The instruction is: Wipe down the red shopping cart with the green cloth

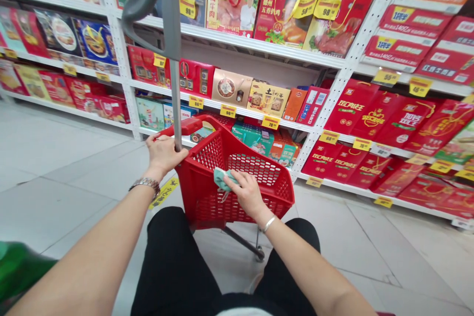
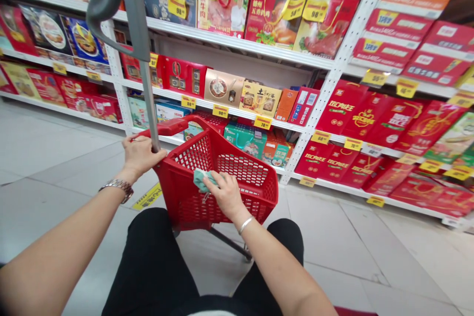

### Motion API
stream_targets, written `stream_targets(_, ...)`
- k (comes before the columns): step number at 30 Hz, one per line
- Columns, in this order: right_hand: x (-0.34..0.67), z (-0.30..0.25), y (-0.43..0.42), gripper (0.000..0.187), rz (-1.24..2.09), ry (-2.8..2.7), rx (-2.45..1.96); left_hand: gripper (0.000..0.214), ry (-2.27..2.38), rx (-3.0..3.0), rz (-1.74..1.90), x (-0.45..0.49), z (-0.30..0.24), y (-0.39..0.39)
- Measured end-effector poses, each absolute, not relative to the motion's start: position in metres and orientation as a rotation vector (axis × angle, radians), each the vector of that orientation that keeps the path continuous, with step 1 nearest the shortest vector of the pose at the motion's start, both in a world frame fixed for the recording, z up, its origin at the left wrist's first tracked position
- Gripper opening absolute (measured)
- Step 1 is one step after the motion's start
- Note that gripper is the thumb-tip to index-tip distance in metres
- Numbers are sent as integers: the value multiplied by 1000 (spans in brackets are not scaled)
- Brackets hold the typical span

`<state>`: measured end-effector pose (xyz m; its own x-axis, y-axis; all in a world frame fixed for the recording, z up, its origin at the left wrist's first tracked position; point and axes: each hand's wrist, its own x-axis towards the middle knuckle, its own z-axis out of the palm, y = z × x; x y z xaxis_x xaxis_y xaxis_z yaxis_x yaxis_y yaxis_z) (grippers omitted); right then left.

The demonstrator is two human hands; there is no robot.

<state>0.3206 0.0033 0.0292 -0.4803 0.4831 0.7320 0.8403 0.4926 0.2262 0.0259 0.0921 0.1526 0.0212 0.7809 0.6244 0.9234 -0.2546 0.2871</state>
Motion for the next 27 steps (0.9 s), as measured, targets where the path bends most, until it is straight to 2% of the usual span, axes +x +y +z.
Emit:
stream_targets(12, 468, -7, -56, 58, -824, -2083, -1200, 20, -1876, -2134, -942, 22, 159, 105)
stream_targets(18, 524, -7, -87, 67, -741, -1964, -1452, 25, -1931, -2120, -853, 24, 160, 113)
stream_targets(22, 505, 16, -75, 64, -652, -1838, -1372, 31, -1934, -2113, -849, 27, 158, 113)
stream_targets(27, 410, 47, -27, 69, -519, -1943, -1220, 28, -1908, -2134, -937, 28, 157, 112)
